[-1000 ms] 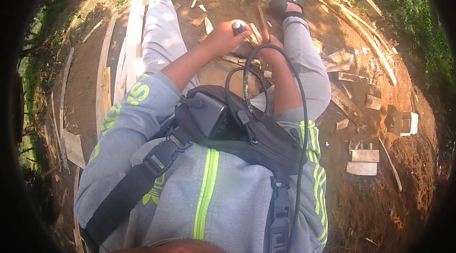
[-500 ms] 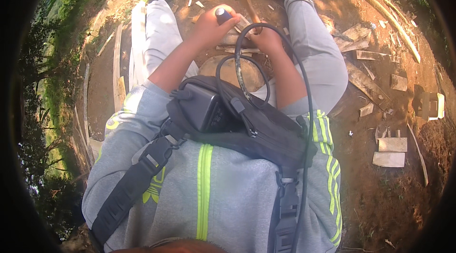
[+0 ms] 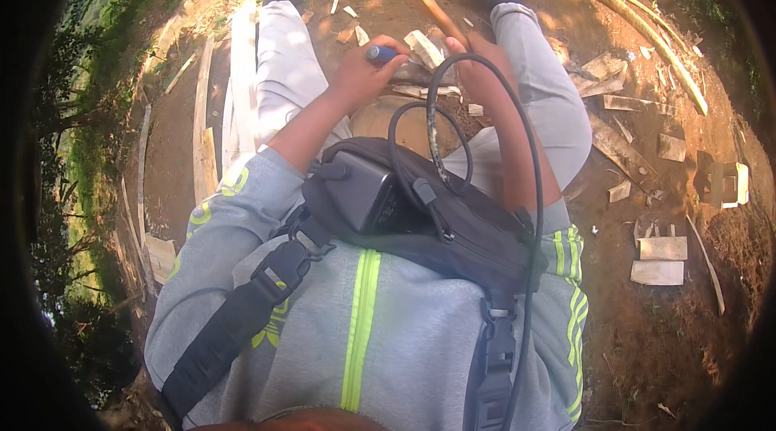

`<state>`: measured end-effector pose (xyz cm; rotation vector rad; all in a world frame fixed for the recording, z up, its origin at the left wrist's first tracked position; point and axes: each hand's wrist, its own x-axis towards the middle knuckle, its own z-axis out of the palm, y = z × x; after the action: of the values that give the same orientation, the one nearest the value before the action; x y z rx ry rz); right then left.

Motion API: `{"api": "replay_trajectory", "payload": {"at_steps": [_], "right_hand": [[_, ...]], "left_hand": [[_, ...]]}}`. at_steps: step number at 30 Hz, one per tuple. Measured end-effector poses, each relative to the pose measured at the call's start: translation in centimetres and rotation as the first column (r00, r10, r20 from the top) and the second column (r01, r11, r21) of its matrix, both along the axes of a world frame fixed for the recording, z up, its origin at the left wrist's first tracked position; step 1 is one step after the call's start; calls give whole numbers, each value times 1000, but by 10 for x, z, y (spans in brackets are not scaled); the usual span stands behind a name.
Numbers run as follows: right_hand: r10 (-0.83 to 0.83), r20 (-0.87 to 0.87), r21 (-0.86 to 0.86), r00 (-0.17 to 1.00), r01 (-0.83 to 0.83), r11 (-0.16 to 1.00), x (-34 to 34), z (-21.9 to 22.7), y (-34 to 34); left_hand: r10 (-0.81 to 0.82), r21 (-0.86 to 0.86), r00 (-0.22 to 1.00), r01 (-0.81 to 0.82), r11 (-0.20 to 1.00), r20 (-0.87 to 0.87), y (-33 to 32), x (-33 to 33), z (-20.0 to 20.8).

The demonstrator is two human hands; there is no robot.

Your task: The person uses a hammer and a chisel to shape a piece of wood while sitting on the ground surrounded by wood scraps.

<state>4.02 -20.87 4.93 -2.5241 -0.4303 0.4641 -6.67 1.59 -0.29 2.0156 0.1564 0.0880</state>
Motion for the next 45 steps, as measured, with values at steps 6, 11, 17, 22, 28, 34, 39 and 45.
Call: {"api": "replay_trajectory", "payload": {"at_steps": [6, 11, 17, 22, 28, 34, 39, 45], "right_hand": [[241, 178, -98, 954, -227, 969, -39, 113, -32], [370, 147, -448, 917, -271, 852, -56, 129, -42], [388, 226, -386, 893, -284, 878, -55, 133, -32], [361, 220, -336, 906, -278, 900, -58, 135, -29], [312, 211, -426, 927, -200, 882, -57, 132, -36], [336, 198, -411, 921, -233, 881, -62, 135, -39], [322, 228, -357, 919, -229, 906, -60, 133, -42], [266, 371, -179, 890, -213, 961, -57, 124, -58]], "left_hand": [[-24, 28, 999, 23, 999, 22, 1, 8, 1], [-62, 146, 996, 51, 988, 67, 6, 8, -4], [-41, 57, 996, 45, 997, -81, 8, 15, 0], [-88, 28, 996, 88, 996, -11, 8, 17, 0], [-37, -13, 995, 38, 999, 94, 3, 19, -14], [-79, 145, 996, 74, 987, 32, 7, 31, -8], [-95, 211, 990, 71, 975, 103, 7, 52, -39], [-89, 12, 994, 90, 996, -61, 2, 64, -9]]}}
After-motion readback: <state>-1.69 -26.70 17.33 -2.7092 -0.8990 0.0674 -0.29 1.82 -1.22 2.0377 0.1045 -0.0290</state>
